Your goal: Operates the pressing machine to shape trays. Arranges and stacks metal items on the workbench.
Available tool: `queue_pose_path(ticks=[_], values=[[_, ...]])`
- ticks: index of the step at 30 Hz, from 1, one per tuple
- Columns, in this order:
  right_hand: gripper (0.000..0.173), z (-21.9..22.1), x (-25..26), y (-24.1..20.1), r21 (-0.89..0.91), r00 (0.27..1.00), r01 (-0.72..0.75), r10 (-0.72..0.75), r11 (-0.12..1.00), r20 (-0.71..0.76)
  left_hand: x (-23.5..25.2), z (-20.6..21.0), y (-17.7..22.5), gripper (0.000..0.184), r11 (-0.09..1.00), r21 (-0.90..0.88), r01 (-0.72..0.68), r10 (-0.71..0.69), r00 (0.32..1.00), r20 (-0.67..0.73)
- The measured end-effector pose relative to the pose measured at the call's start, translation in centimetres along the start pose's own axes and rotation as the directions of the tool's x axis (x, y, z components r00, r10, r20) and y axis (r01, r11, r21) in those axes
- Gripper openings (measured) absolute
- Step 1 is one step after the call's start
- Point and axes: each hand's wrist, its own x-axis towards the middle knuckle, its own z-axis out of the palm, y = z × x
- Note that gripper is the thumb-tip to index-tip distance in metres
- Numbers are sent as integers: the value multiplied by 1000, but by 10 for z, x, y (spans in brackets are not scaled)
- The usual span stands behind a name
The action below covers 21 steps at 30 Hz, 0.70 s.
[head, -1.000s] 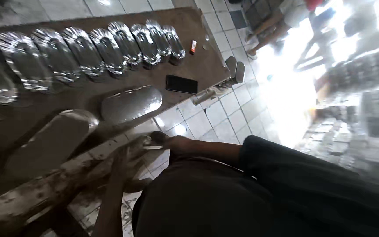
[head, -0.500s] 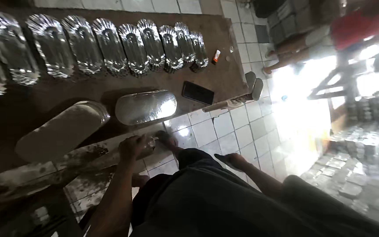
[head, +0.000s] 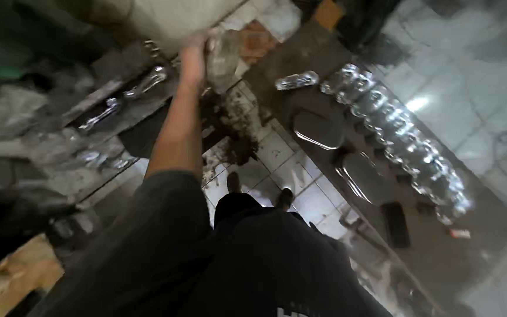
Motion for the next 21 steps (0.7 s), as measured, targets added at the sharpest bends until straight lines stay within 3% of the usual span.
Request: queue_pose_path(ticks=[2,5,6,7,9,10,12,14,15,17,18,19,20,21], values=[[26,-24,-39,-64,4,990,-122,122,992,72,34,-27,8,35,999,-14,30,-30,999,-20],[22,-18,-68,-97,6,998,-41,41,999,-46,52,-45,3,38,998,43,-49,49,999,20],[23,-27,-82,-135,-27,992,-124,125,992,22,47,-48,-7,43,994,85,-64,64,998,11],[24,-34,-95,-176,-56,978,-200,203,978,54,39,-53,-18,52,990,134,-39,38,999,4],[18,-33,-126,-251,71,973,-205,211,976,-90,19,-78,-58,71,964,240,111,-107,994,-31],[13,-42,-129,-311,79,898,-440,440,895,8,9,-93,-89,77,922,328,207,-186,978,-93],[9,-27,-142,-368,179,935,-297,323,938,-143,4,-130,-149,84,742,591,317,-239,948,-209],[23,-24,-145,-443,-32,913,-404,400,914,-77,5,-159,-201,82,571,761,308,-187,951,-245],[25,-18,-142,-461,-135,909,-418,412,898,-68,6,-168,-219,77,533,796,286,-149,958,-245],[27,-3,-119,-449,-275,926,-367,377,889,-16,9,-178,-230,57,525,813,251,-86,966,-243],[29,5,-94,-412,-335,950,-279,310,900,42,9,-184,-222,46,547,799,248,-79,966,-246],[29,15,-55,-349,-396,985,-102,148,912,88,5,-193,-210,36,570,784,245,-74,966,-248],[29,26,-6,-268,-432,988,154,-123,889,98,-6,-203,-196,31,592,774,226,-77,971,-225],[30,40,51,-195,-464,875,451,-481,762,61,-22,-215,-184,29,614,765,194,-79,980,-185]])
